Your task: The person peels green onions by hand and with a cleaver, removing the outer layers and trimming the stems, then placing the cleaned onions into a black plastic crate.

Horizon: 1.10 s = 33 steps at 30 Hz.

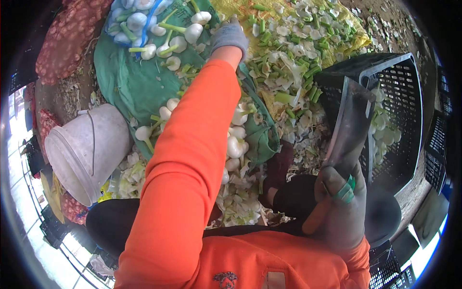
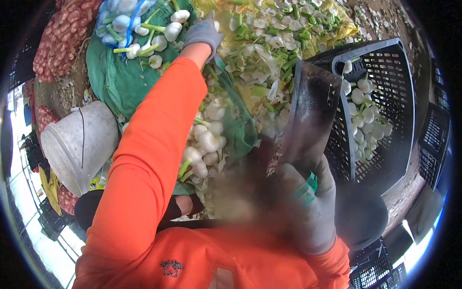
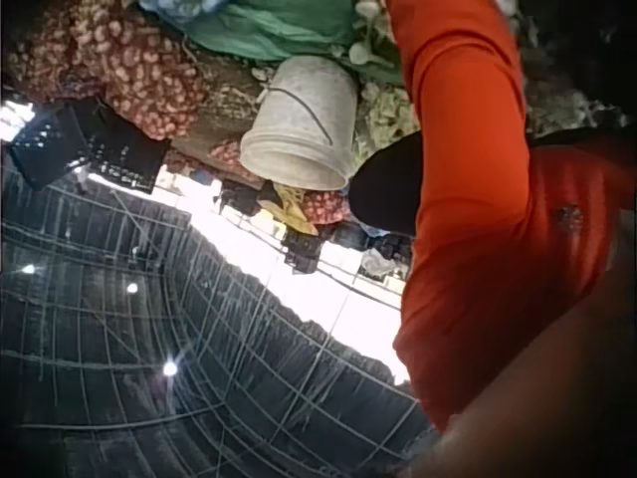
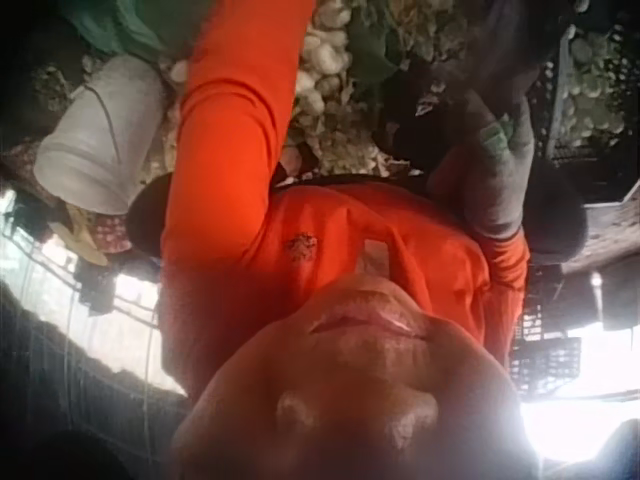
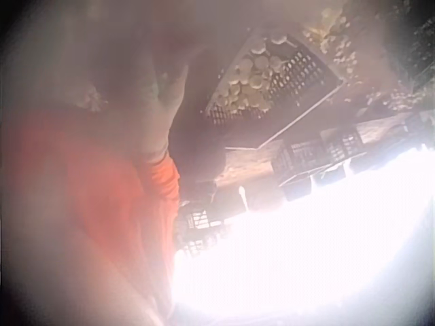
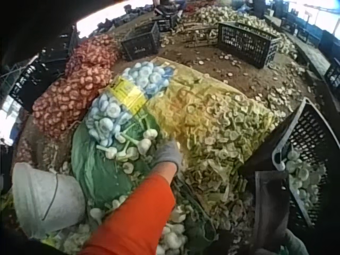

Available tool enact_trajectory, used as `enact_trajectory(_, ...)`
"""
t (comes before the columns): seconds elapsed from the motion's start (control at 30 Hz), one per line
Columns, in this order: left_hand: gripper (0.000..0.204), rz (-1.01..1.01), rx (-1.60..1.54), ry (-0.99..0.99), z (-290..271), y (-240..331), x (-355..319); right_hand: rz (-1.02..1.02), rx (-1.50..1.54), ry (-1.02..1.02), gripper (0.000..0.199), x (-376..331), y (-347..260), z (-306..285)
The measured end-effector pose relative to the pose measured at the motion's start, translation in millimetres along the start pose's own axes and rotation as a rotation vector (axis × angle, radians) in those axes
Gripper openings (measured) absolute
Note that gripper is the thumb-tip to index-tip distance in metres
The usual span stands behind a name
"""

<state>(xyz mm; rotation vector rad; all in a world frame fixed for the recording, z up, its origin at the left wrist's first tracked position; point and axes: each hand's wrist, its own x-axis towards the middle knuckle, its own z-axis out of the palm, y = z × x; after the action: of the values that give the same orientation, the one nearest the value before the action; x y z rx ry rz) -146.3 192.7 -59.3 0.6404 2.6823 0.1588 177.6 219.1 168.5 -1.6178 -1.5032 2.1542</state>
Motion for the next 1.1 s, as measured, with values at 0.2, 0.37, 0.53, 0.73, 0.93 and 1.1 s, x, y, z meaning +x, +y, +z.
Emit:
enact_trajectory(0.2,0.058,-0.041,0.146,-0.076,5.8,12.8,-26.6,0.058,-0.013,-0.022,0.022,-6.0,-10.8,-7.1)
enact_trajectory(0.37,0.048,-0.058,-0.942,-0.036,-26.7,-5.7,-91.8,-0.031,0.078,-0.075,0.025,-12.1,0.7,-8.2)
enact_trajectory(0.53,0.031,0.003,-1.475,-0.155,-62.5,8.3,-185.1,-0.454,-0.239,-0.076,0.02,-2.6,23.1,-25.0)
enact_trajectory(0.73,0.016,0.226,-1.144,0.048,-94.8,31.6,-270.7,-1.253,-0.929,0.146,0.019,0.2,13.5,-7.3)
enact_trajectory(0.93,0.011,0.295,-1.252,0.407,-130.1,21.8,-314.5,-1.09,-1.005,0.195,0.012,25.1,51.1,-23.0)
enact_trajectory(1.1,0.025,0.049,-1.616,-0.05,-141.9,-4.9,-352.7,-1.158,-0.816,0.099,0.018,-1.2,55.9,-17.5)
